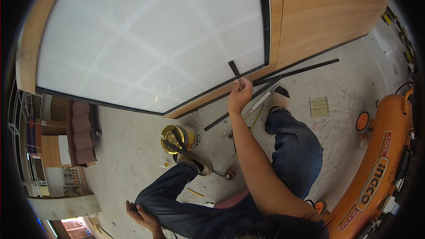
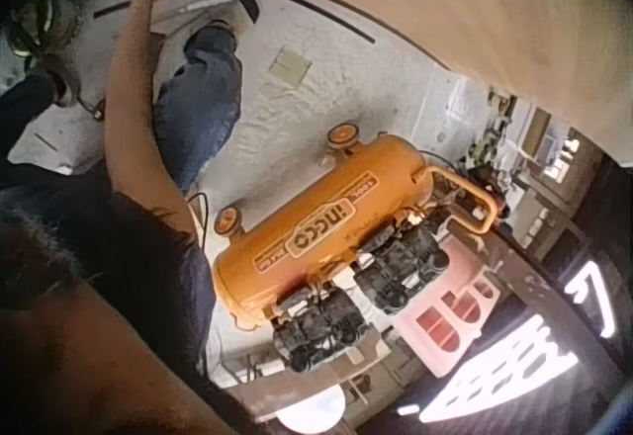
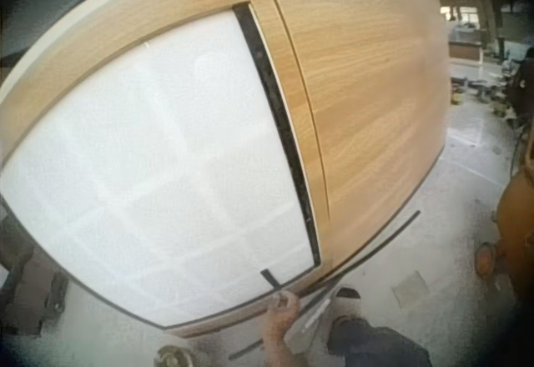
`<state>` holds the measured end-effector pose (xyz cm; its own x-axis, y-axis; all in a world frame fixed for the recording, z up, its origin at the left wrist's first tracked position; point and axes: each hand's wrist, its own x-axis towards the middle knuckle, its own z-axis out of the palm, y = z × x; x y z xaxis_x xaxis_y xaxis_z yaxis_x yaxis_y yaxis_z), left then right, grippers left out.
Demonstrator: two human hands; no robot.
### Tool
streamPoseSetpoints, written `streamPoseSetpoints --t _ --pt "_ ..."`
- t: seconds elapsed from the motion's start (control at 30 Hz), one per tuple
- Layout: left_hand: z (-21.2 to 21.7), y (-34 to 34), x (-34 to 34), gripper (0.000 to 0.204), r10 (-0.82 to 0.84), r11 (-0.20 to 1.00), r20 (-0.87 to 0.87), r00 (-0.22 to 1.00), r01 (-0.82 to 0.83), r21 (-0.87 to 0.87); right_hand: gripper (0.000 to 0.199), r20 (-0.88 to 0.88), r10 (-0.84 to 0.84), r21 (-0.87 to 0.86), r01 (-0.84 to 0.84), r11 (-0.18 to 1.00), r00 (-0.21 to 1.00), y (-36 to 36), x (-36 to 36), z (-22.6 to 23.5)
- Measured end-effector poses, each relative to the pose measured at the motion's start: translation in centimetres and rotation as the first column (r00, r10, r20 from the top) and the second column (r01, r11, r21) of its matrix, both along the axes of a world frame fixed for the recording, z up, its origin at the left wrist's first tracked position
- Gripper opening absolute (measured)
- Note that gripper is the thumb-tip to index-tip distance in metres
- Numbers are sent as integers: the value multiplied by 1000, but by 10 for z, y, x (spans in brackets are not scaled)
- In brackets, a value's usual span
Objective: Cutting and measuring black plastic or rubber trim pieces for a piece of furniture, then applying adhesive and attaching them.
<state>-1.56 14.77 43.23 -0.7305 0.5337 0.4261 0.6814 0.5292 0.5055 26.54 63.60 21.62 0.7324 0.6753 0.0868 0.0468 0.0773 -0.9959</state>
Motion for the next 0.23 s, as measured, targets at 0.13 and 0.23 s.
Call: streamPoseSetpoints --t 0.13,0.23 --pt "1 1 -2 64 -3 1000 -7 1000 3 -23 19 -109 -1 -236 -25 972 994 -25 -6 -48" --pt "4 0 1 68 3 998 -2 1000 -3 -59 18 -142 43 -290 -83 953 989 -30 -8 -67"
